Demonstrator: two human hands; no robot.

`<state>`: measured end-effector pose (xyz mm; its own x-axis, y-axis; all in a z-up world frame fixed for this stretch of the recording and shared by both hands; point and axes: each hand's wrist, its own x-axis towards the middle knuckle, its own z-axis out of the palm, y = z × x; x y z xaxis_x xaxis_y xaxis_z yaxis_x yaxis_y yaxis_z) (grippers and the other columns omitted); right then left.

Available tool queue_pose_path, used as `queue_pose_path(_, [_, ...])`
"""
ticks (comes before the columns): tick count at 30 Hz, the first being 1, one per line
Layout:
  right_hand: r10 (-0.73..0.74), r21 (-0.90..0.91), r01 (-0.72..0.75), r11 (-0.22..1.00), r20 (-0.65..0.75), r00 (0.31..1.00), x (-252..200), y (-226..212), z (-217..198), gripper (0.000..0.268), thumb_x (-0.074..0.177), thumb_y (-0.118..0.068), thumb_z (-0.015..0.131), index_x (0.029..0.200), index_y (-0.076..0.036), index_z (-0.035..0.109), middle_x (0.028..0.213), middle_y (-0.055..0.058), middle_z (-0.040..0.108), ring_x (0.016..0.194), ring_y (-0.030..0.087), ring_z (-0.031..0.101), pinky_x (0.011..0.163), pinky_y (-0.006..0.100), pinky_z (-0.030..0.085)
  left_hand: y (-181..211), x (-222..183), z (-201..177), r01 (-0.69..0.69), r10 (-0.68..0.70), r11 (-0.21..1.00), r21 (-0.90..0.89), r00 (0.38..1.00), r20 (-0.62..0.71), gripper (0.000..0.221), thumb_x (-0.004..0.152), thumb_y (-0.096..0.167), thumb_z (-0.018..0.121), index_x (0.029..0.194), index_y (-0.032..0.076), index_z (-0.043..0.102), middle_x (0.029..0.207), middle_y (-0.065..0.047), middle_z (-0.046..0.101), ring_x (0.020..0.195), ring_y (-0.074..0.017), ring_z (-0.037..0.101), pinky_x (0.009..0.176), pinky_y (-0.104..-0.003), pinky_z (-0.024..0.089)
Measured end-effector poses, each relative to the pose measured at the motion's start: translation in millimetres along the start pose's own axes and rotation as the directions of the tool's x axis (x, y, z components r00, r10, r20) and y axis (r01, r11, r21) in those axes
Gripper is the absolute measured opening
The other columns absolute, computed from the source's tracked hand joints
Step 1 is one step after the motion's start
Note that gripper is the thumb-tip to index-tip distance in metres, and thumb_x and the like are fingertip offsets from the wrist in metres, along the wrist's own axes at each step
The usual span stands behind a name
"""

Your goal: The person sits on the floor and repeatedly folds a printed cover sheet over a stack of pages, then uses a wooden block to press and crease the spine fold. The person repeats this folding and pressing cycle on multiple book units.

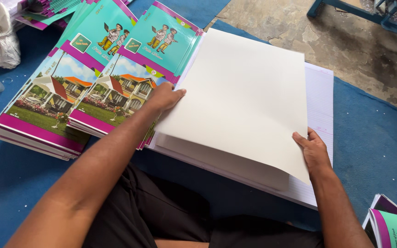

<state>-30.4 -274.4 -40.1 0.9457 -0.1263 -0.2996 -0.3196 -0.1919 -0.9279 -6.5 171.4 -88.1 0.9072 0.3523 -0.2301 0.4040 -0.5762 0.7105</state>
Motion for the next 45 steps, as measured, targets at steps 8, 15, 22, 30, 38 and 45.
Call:
queue_pose_path(8, [0.016, -0.203, -0.027, 0.979, -0.057, 0.998, -8.5, -10.1, -14.0, 0.059, 0.094, -0.01, 0.064, 0.151, -0.006, 0.048, 0.114, 0.026, 0.073, 0.088, 0.025, 0.074, 0.077, 0.034, 0.061, -18.6, 22.2, 46.9, -0.157, 0.145, 0.984, -0.088, 0.981, -0.133, 0.047, 0.076, 0.025, 0.084, 0.116, 0.002, 0.074, 0.118, -0.018, 0.073, 0.111, -0.0291, 0.071, 0.1, -0.036, 0.053])
queue_pose_path(15, [-0.023, -0.327, -0.022, 0.945, -0.133, 0.991, -17.2, -28.2, -25.4, 0.059, 0.098, -0.02, 0.055, 0.156, -0.011, 0.046, 0.125, 0.027, 0.068, 0.101, 0.033, 0.071, 0.082, 0.041, 0.06, 4.7, 6.5, 82.9, -0.056, 0.051, 0.996, -0.071, 0.996, -0.078, 0.048, 0.073, 0.022, 0.084, 0.118, 0.008, 0.074, 0.115, -0.018, 0.075, 0.107, -0.0294, 0.072, 0.098, -0.037, 0.056])
queue_pose_path(22, [-0.194, -0.252, 0.188, 0.949, 0.0, 0.981, -26.2, -51.1, -39.2, 0.062, 0.098, -0.029, 0.043, 0.153, -0.001, 0.042, 0.152, 0.028, 0.048, 0.143, 0.037, 0.045, 0.118, 0.044, 0.035, 30.9, -21.9, 97.5, -0.105, 0.1, 0.993, -0.054, 0.991, -0.085, 0.041, 0.074, 0.015, 0.079, 0.114, 0.008, 0.073, 0.112, -0.017, 0.075, 0.103, -0.0316, 0.072, 0.094, -0.039, 0.056])
queue_pose_path(30, [-0.349, -0.515, 0.32, 0.795, 0.041, 0.936, -34.8, -67.7, -5.7, 0.062, 0.1, -0.043, 0.041, 0.153, -0.01, 0.044, 0.161, 0.023, 0.035, 0.151, 0.038, 0.033, 0.12, 0.05, 0.03, 39.5, -29.6, 112.2, -0.272, 0.287, 0.951, 0.147, 0.953, -0.096, 0.013, 0.079, 0.007, 0.067, 0.088, -0.002, 0.071, 0.102, -0.022, 0.069, 0.099, -0.0391, 0.068, 0.09, -0.048, 0.055])
queue_pose_path(38, [-0.453, -0.665, 0.501, 0.554, 0.264, 0.851, -18.0, -50.9, 32.2, 0.061, 0.099, -0.037, 0.035, 0.156, -0.017, 0.042, 0.17, 0.023, 0.012, 0.157, 0.044, 0.008, 0.12, 0.063, 0.019, 59.3, -35.8, 117.6, -0.242, 0.254, 0.921, 0.305, 0.967, -0.001, 0.019, 0.082, -0.002, 0.062, 0.1, -0.003, 0.068, 0.128, -0.022, 0.054, 0.116, -0.0398, 0.055, 0.094, -0.045, 0.056])
queue_pose_path(45, [-0.531, -0.752, 0.633, 0.183, 0.466, 0.708, 13.7, -25.5, 76.1, 0.06, 0.1, -0.043, 0.041, 0.157, -0.026, 0.041, 0.168, 0.022, 0.016, 0.154, 0.041, 0.01, 0.118, 0.065, 0.01, 48.8, -14.4, 120.1, -0.3, 0.299, 0.953, 0.041, 0.954, 0.027, 0.045, 0.076, -0.004, 0.062, 0.119, 0.006, 0.071, 0.129, -0.019, 0.054, 0.115, -0.0384, 0.058, 0.098, -0.045, 0.053])
